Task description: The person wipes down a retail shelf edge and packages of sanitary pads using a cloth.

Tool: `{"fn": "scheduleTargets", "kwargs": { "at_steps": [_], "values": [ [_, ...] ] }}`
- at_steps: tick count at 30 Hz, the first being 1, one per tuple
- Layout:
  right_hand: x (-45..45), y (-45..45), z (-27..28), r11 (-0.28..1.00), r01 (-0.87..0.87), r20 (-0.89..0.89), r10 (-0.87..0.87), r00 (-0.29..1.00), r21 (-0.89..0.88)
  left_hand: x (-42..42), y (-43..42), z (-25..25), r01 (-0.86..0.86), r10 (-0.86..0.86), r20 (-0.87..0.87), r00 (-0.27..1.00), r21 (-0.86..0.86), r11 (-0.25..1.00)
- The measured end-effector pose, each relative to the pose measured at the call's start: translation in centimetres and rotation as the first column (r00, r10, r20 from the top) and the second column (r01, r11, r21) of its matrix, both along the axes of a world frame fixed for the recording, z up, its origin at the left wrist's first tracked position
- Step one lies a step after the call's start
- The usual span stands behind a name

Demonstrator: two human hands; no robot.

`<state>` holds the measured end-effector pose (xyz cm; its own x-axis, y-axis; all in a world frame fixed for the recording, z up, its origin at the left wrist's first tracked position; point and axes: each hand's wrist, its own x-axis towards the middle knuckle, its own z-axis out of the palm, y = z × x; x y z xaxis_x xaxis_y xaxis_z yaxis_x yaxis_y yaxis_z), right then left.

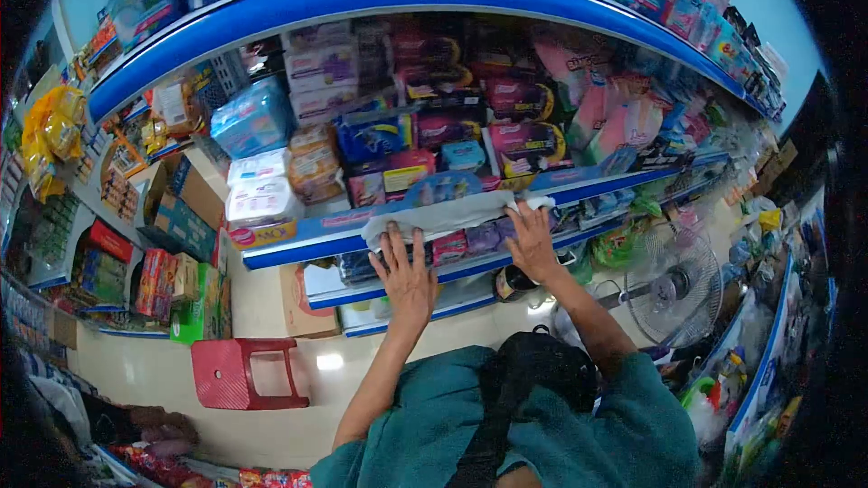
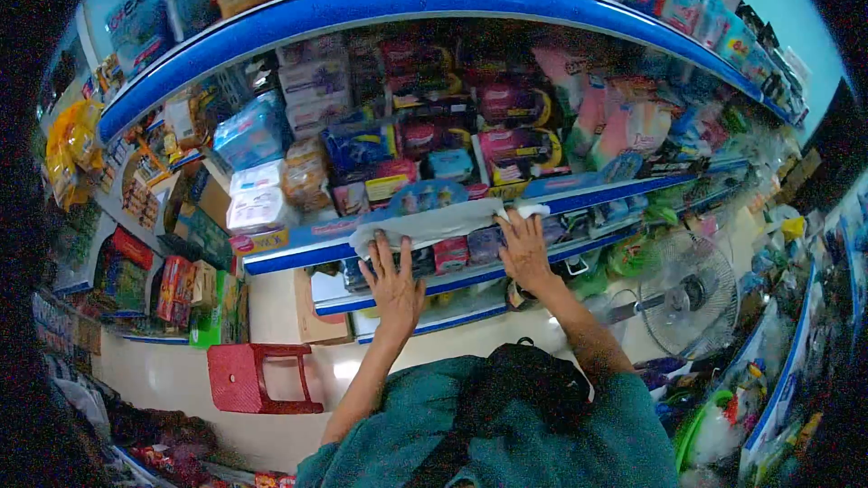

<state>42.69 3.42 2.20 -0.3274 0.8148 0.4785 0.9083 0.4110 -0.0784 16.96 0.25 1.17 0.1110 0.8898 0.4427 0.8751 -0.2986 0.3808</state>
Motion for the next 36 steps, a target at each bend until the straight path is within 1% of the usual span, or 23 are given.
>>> {"fn": "scheduleTargets", "kwargs": {
  "at_steps": [5, 8, 10, 14, 15, 18, 23, 25, 28, 30, 36],
  "values": [
    [3.5, -0.1, -0.4, 0.999, 0.030, -0.020, -0.029, 0.999, 0.030, 3.4, 0.1, -0.2, 0.016, -0.016, -0.031, 0.999, 0.010, 1.000],
    [6.0, 0.2, -0.8, 0.997, 0.058, 0.026, -0.059, 0.998, 0.049, 5.6, 0.3, -0.3, 0.026, -0.026, -0.018, 1.000, 0.000, 1.000],
    [7.5, 0.4, -0.7, 0.998, 0.054, 0.006, -0.054, 0.999, 0.036, 7.0, 0.5, -0.3, 0.030, -0.030, -0.006, 1.000, -0.035, 0.999],
    [10.6, 0.6, -0.7, 0.999, 0.046, -0.031, -0.047, 0.998, -0.013, 9.7, 0.7, 0.1, 0.030, -0.031, -0.037, 0.999, -0.015, 0.999],
    [11.3, 0.7, -0.6, 0.999, 0.050, 0.006, -0.050, 0.999, 0.014, 10.4, 0.9, 0.0, 0.023, -0.023, -0.042, 0.999, -0.003, 1.000],
    [13.7, 1.4, -0.8, 0.999, 0.008, 0.044, -0.010, 0.999, 0.033, 12.3, 1.3, 0.1, 0.000, 0.001, -0.038, 0.999, 0.016, 1.000],
    [16.8, 1.6, -0.8, 1.000, 0.010, 0.010, -0.010, 1.000, -0.001, 15.0, 1.5, 0.1, 0.013, -0.013, -0.051, 0.999, -0.001, 1.000],
    [17.9, 1.8, -1.4, 0.999, 0.037, -0.007, -0.037, 0.999, 0.031, 15.9, 1.5, 0.6, 0.048, -0.049, -0.056, 0.997, -0.028, 0.998],
    [19.1, 1.6, -1.7, 0.996, 0.080, -0.043, -0.078, 0.996, 0.044, 17.4, 1.8, 0.4, 0.072, -0.072, -0.047, 0.996, -0.005, 0.997],
    [19.8, 1.4, -1.8, 0.994, 0.096, -0.063, -0.093, 0.994, 0.047, 18.1, 1.9, 0.2, 0.086, -0.085, -0.074, 0.994, 0.008, 0.996],
    [22.0, 0.6, -2.5, 0.993, 0.108, -0.123, -0.102, 0.987, 0.044, 20.3, 2.2, 0.3, 0.129, -0.129, -0.119, 0.984, -0.008, 0.992]
  ]
}}
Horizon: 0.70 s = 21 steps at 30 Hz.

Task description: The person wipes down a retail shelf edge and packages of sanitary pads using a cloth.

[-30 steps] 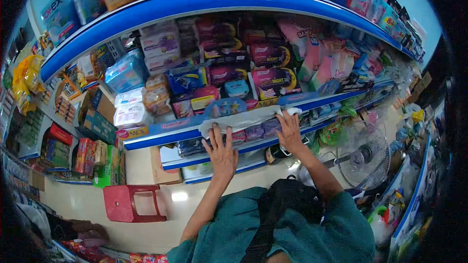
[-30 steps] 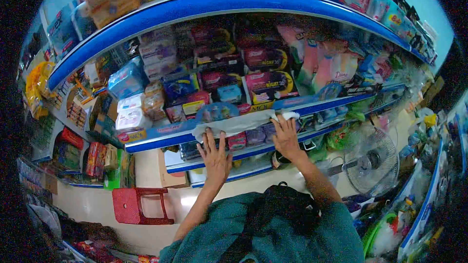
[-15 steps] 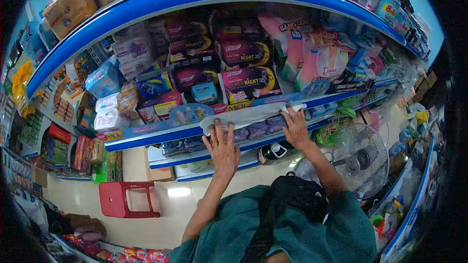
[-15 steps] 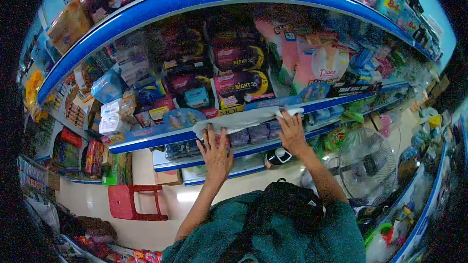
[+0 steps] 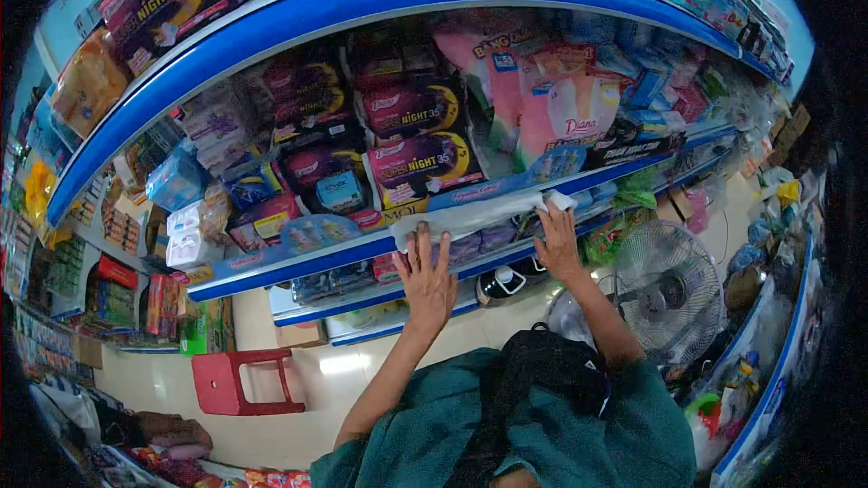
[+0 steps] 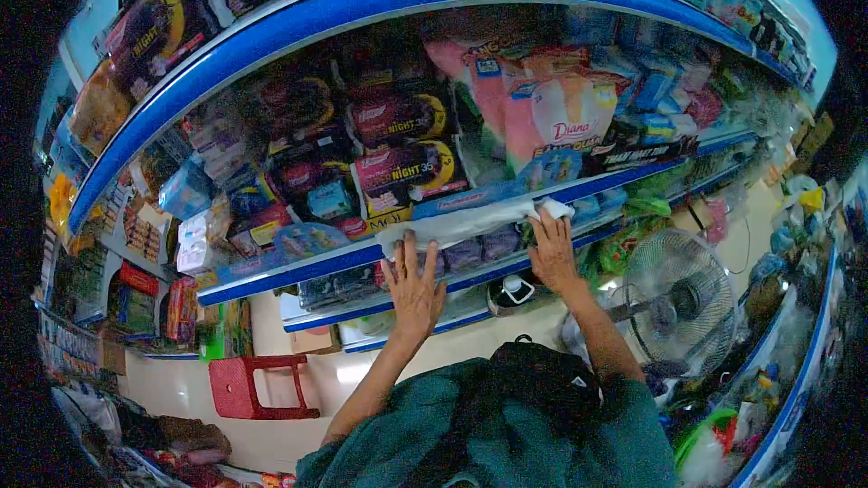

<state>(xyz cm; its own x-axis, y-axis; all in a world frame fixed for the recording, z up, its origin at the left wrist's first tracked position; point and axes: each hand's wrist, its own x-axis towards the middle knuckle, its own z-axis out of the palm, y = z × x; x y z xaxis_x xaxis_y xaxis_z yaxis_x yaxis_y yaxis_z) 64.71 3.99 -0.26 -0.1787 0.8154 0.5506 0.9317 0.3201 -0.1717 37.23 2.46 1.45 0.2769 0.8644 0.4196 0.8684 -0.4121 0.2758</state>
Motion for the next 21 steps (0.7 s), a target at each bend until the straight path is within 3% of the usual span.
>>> {"fn": "scheduleTargets", "kwargs": {
  "at_steps": [4, 10, 21],
  "values": [
    [1.2, -0.1, 0.5, 1.000, 0.004, 0.009, -0.005, 1.000, 0.026, 1.3, 0.0, 0.3, 0.004, -0.004, -0.016, 1.000, 0.008, 1.000],
    [3.2, 0.4, 1.4, 0.996, 0.079, -0.198, -0.067, 0.978, 0.050, 3.5, 0.2, -0.5, 0.114, -0.114, -0.032, 0.993, 0.008, 0.993],
    [3.2, 1.2, 5.6, 0.980, 0.076, -0.314, -0.014, 0.949, 0.186, 4.2, 0.4, 0.8, 0.037, -0.037, 0.042, 0.998, 0.003, 0.999]
  ]
}}
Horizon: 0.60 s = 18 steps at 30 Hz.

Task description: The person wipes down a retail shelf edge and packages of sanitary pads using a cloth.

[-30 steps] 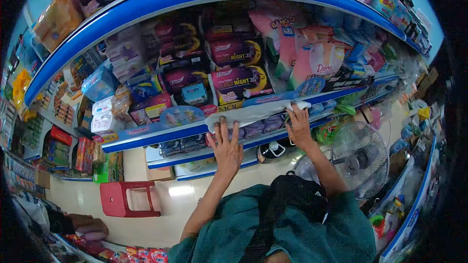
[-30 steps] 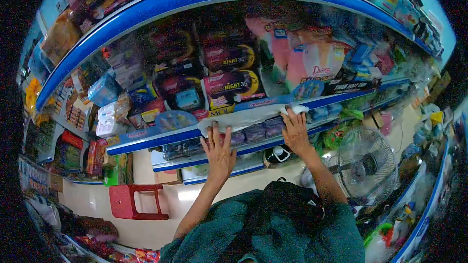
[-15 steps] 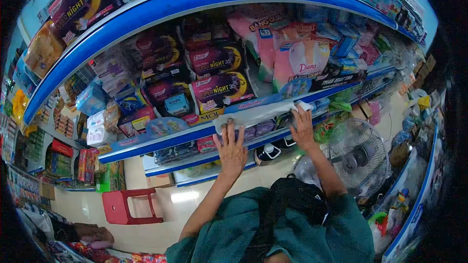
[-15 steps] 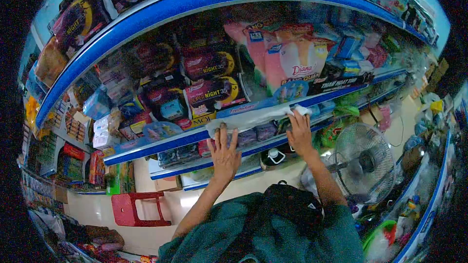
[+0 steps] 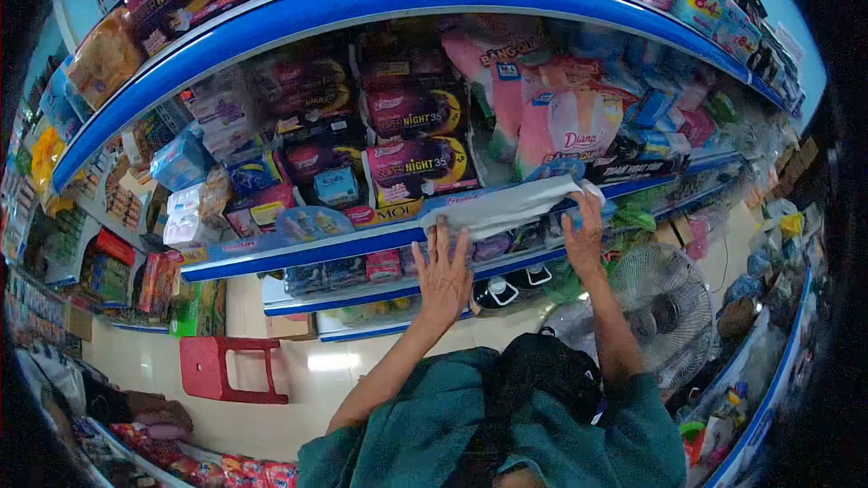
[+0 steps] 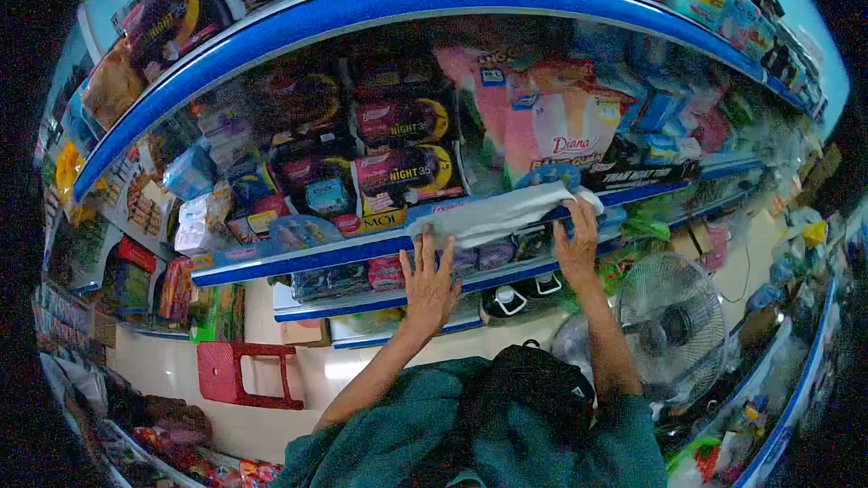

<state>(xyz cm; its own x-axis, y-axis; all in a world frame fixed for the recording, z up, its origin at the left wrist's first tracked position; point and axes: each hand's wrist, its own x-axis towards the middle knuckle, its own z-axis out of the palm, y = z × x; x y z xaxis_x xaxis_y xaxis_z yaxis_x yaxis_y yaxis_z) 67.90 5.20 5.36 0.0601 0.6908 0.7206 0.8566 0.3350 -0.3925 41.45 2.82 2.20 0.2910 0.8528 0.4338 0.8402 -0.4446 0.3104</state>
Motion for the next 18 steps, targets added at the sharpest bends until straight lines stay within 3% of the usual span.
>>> {"fn": "scheduleTargets", "kwargs": {
  "at_steps": [3, 4, 8, 18],
  "values": [
    [-0.5, 0.5, -0.5, 0.996, -0.082, -0.051, 0.079, 0.996, -0.044, 0.0, 0.0, 0.0, -0.001, 0.001, 0.002, 1.000, 0.008, 1.000],
    [-0.5, 1.0, -1.6, 0.997, -0.063, 0.046, 0.062, 0.997, 0.038, -0.1, 0.0, -0.1, -0.001, 0.001, 0.005, 1.000, 0.007, 1.000],
    [-0.9, 0.4, -1.4, 0.972, -0.136, -0.043, 0.130, 0.991, -0.191, -0.4, 0.0, 0.3, -0.018, 0.018, -0.012, 1.000, 0.022, 1.000],
    [-5.0, -0.4, 3.8, 0.947, -0.310, -0.160, 0.294, 0.942, -0.082, -1.8, 0.8, 0.9, -0.060, 0.044, 0.127, 0.991, 0.127, 0.990]
  ]
}}
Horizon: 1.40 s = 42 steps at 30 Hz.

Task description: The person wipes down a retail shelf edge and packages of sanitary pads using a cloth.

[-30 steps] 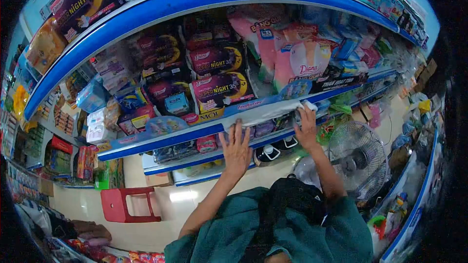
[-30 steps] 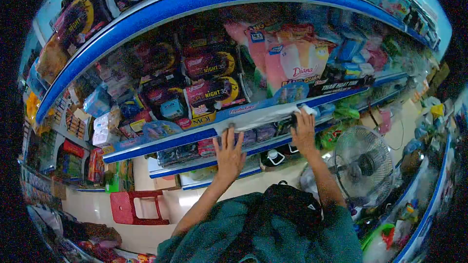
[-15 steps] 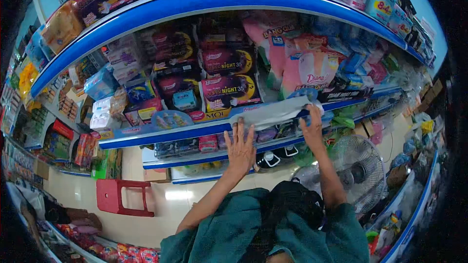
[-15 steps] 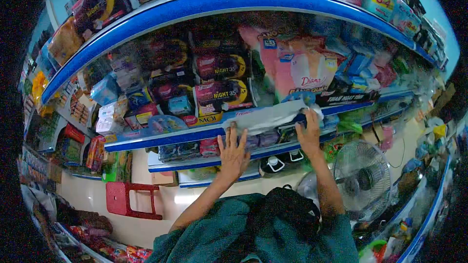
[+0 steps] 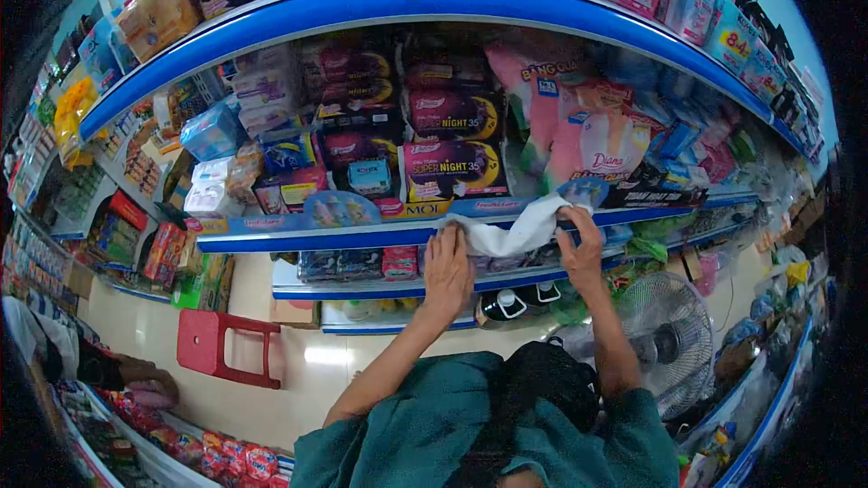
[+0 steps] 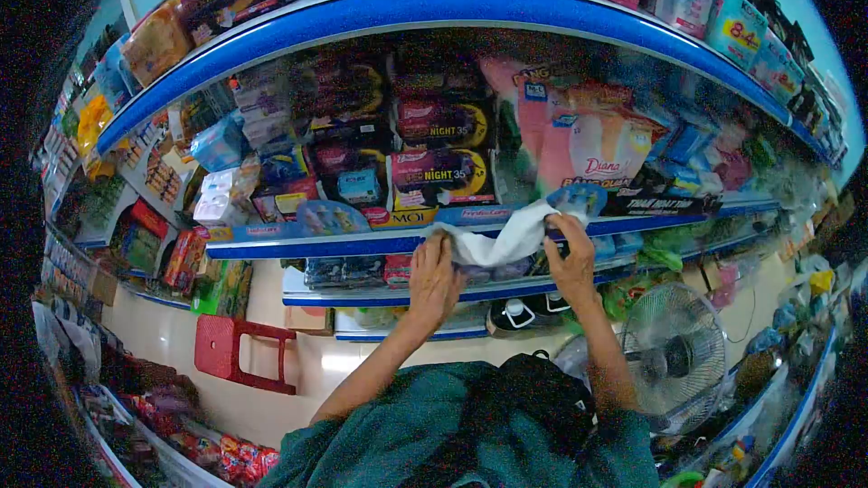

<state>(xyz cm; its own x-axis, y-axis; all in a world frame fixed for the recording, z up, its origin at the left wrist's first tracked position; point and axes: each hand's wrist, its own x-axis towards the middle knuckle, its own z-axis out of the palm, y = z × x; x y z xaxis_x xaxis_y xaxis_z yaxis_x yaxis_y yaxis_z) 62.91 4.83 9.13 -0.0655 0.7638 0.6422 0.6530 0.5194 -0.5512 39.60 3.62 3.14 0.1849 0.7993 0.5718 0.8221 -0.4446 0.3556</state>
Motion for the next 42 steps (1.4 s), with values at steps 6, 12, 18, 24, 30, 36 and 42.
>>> {"fn": "scheduleTargets", "kwargs": {
  "at_steps": [6, 12, 18, 24, 30, 36, 42],
  "values": [
    [-1.6, -0.4, 2.6, 0.995, -0.015, 0.031, 0.013, 0.999, 0.094, -2.1, -0.3, 0.9, -0.002, 0.005, 0.187, 0.982, -0.018, 1.000],
    [-2.4, 0.4, 3.0, 0.996, -0.074, 0.083, 0.070, 0.994, 0.047, -5.1, -1.0, 2.0, -0.099, 0.058, 0.386, 0.921, 0.085, 0.991],
    [-3.8, 1.0, 3.7, 0.988, -0.140, 0.095, 0.145, 0.985, -0.057, -8.3, -2.1, 6.7, -0.226, 0.170, 0.369, 0.914, 0.112, 0.968],
    [-5.8, 2.7, 4.1, 0.975, -0.215, 0.094, 0.210, 0.973, 0.052, -10.1, -1.2, 8.6, -0.278, 0.215, 0.312, 0.925, 0.174, 0.945],
    [-8.0, 5.8, 4.0, 0.988, -0.139, 0.265, 0.116, 0.957, 0.069, -11.7, 2.0, 9.8, -0.341, 0.337, 0.059, 0.940, 0.264, 0.903],
    [-9.6, 7.8, 1.4, 0.987, -0.010, 0.569, 0.101, 0.816, -0.162, -12.1, 3.2, 10.1, -0.348, 0.384, -0.136, 0.913, 0.231, 0.909],
    [-10.2, 7.8, 1.0, 0.987, -0.089, 0.617, 0.155, 0.772, -0.136, -8.0, 7.4, 5.9, -0.148, 0.184, -0.186, 0.965, 0.191, 0.970]
  ]
}}
